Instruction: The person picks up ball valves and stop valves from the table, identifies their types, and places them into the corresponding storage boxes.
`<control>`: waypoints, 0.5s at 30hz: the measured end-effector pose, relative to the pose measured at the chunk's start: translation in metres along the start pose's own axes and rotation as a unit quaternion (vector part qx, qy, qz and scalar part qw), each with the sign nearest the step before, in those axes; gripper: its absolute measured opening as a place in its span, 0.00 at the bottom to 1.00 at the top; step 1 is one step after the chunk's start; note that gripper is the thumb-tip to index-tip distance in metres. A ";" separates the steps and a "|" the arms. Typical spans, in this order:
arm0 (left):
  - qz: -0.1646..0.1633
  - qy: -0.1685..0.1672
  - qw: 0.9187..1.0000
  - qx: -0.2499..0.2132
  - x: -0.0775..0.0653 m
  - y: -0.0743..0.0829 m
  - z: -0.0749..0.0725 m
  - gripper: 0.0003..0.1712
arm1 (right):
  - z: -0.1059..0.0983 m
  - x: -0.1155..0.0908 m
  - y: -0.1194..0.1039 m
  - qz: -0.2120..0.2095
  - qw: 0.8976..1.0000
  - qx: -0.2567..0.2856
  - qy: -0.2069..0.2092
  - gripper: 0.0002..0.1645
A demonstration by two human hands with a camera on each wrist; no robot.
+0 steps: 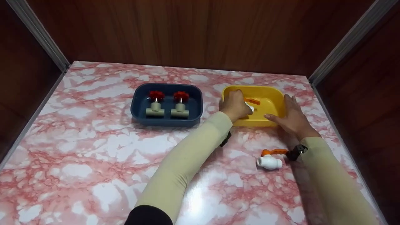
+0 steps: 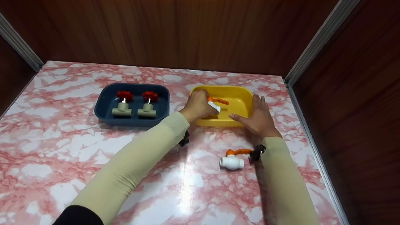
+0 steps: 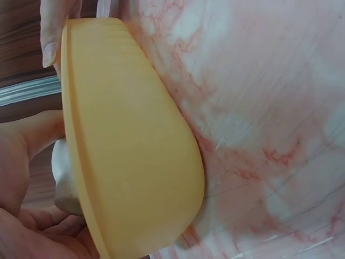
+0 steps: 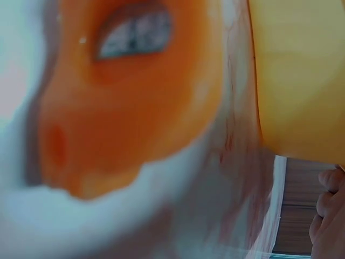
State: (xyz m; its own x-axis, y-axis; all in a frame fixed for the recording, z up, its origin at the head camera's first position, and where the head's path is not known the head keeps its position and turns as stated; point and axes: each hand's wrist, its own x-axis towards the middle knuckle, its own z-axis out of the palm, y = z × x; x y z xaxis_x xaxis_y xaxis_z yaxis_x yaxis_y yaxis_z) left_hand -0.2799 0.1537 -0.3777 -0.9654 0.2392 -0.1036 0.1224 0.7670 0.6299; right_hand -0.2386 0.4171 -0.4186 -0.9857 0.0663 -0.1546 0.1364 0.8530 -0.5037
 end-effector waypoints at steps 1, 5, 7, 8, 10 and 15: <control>0.001 0.000 1.000 0.009 0.000 0.000 0.000 0.29 | 0.000 0.000 0.000 -0.002 1.000 0.001 0.001 0.88; 0.004 -0.004 1.000 0.031 0.002 -0.001 0.004 0.21 | 0.000 0.000 0.001 -0.007 1.000 0.001 0.006 0.87; 0.016 -0.007 0.999 0.037 0.004 -0.002 0.007 0.14 | -0.001 0.001 0.002 -0.014 1.000 0.000 0.010 0.86; 0.020 -0.010 0.999 0.035 0.005 -0.002 0.009 0.13 | -0.001 0.001 0.002 -0.016 1.000 0.001 0.012 0.86; 0.032 -0.015 0.999 0.036 0.008 -0.002 0.013 0.10 | 0.000 0.001 0.002 -0.019 1.000 0.002 0.014 0.86; 0.057 -0.003 0.997 0.061 0.031 -0.011 0.037 0.04 | 0.002 0.000 0.002 -0.013 1.000 0.002 0.012 0.87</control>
State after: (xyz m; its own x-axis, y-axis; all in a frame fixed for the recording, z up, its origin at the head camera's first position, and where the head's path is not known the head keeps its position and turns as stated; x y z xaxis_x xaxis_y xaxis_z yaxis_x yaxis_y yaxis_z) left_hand -0.3027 0.1745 -0.4167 -0.9425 0.3316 -0.0420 0.2579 0.8015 0.5395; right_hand -0.2386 0.4175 -0.4211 -0.9911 0.0566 -0.1206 0.1109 0.8525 -0.5109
